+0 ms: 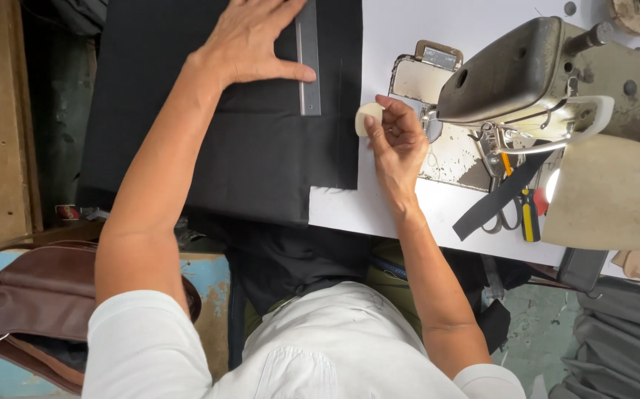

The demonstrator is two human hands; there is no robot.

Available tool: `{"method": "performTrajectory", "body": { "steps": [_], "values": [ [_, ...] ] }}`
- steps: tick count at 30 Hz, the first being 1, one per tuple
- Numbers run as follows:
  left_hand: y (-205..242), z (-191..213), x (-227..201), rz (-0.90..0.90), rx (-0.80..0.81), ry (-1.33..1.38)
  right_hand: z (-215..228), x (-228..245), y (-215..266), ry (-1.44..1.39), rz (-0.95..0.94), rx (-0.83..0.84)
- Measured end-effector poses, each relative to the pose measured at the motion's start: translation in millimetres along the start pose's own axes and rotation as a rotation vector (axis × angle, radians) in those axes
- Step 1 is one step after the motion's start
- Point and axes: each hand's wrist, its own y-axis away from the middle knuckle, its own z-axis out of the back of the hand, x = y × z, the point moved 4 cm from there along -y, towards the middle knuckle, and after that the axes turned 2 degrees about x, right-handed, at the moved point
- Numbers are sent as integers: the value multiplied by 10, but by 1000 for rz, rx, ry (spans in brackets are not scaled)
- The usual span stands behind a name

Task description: Measuring, marking with chalk, and cutting black fabric on a sewing table using a ruler and scissors.

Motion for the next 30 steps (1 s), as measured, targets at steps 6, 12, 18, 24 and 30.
{"method": "performTrajectory", "body": {
  "steps": [6,12,18,24,30],
  "values": [
    [432,-230,-582,50,163,0,142,146,216,36,-96,-29],
    [730,-284,-931,26,173,-16,106,186,391,58,-143,-34],
    [504,-227,-844,-45,193,44,-18,199,369,143,-148,-45],
    [314,-284,-785,-81,152,40,-66,208,320,163,-158,-51],
    [316,-329,-758,-60,149,3,-104,244,323,206,-170,-41]
  ]
}}
